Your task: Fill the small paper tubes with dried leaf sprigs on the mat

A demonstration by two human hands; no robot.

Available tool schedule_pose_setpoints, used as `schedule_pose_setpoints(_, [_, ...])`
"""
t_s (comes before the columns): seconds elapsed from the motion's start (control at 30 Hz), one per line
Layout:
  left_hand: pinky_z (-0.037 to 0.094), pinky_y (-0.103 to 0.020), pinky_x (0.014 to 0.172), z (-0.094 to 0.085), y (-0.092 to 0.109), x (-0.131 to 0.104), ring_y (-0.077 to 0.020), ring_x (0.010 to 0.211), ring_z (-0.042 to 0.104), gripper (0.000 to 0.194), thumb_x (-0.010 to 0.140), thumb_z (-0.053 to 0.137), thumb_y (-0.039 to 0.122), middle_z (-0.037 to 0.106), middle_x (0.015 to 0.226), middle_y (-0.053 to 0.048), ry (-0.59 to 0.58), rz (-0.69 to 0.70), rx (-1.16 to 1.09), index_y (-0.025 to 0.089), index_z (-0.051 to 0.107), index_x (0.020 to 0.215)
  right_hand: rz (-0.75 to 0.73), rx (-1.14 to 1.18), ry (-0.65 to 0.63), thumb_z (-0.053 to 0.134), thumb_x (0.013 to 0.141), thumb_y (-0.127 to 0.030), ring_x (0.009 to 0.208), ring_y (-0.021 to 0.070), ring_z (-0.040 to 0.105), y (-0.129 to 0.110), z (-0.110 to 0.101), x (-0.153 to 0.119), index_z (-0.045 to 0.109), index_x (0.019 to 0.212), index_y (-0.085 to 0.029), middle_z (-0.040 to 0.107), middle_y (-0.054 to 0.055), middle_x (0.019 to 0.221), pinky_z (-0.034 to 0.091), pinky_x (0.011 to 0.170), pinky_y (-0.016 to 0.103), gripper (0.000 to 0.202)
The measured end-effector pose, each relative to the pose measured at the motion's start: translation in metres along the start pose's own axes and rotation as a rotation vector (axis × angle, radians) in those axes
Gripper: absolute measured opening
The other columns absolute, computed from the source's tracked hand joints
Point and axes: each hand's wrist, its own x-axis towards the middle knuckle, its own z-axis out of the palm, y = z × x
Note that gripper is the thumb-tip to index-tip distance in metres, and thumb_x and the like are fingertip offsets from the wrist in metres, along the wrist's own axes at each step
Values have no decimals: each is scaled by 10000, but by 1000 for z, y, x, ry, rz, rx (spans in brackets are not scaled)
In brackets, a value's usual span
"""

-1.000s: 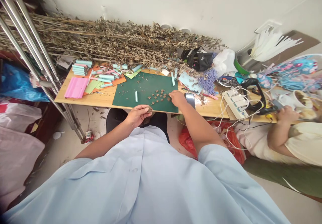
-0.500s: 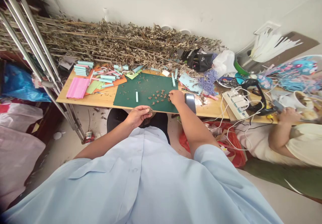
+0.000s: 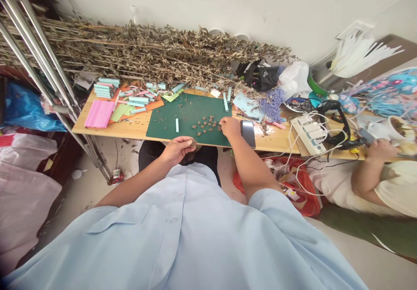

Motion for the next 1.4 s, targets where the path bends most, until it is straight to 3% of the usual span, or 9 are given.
schedule_pose_setpoints(0.2, [632,-266,735,2,0,0,-157,740,751,327,703,945,220,774,826,-70,-5,-6,-4,102,763,946,-60,-80,-19,585,896,-214,983,266,714,-6,-3,-3,834,955,-199,803,94,1018,539,944,361,256])
schedule_pose_setpoints(0.37, [628,-269,753,2,0,-1,-153,756,748,313,730,931,216,772,838,-75,-22,-7,4,92,761,962,-81,-14,-46,568,898,-179,1085,280,714,0,-7,-9,836,1049,-196,783,100,1188,532,1035,403,308])
schedule_pose_setpoints(0.53, [629,-269,745,1,0,-3,-154,755,750,320,725,936,220,770,838,-70,-22,-4,4,95,757,958,-48,172,-3,557,909,-184,1101,246,726,10,-8,-14,822,1107,-227,805,55,1123,539,1070,414,333])
schedule_pose_setpoints(0.73, [629,-267,751,0,-2,-2,-153,762,748,336,717,939,241,771,851,-73,-45,8,9,101,763,966,84,333,-6,606,903,-229,887,223,751,16,-12,-17,807,1111,-213,804,65,1083,583,948,424,290])
schedule_pose_setpoints(0.87, [622,-259,753,-4,5,-1,-147,768,744,363,699,945,278,774,873,-74,-59,44,13,109,765,965,114,312,32,607,904,-234,843,223,738,15,-18,-26,807,1114,-210,804,62,1023,573,940,422,291])
schedule_pose_setpoints(1.03, [610,-291,787,-23,26,6,-155,781,732,401,656,954,311,768,875,-66,44,191,102,121,754,947,37,227,65,674,882,-306,925,247,717,10,-16,-47,819,1068,-219,799,76,1066,552,973,417,252])
schedule_pose_setpoints(1.13, [599,-315,824,-44,43,17,-160,783,714,347,691,909,301,755,854,-58,162,315,287,124,755,946,11,226,112,673,878,-353,883,249,701,11,-7,-58,816,1062,-209,787,99,1110,555,947,430,275])
schedule_pose_setpoints(1.23, [576,-328,819,-68,66,28,-170,758,680,198,772,805,240,735,819,-43,343,442,668,149,759,942,18,250,145,654,863,-352,867,253,687,15,2,-64,813,1054,-202,778,107,1099,556,933,448,290])
schedule_pose_setpoints(1.4, [511,-397,1027,-91,102,43,-262,1084,677,223,871,667,172,758,1132,-103,410,585,1383,177,764,1071,12,272,169,647,843,-381,916,276,684,18,14,-65,814,1028,-182,770,129,1107,543,950,480,318])
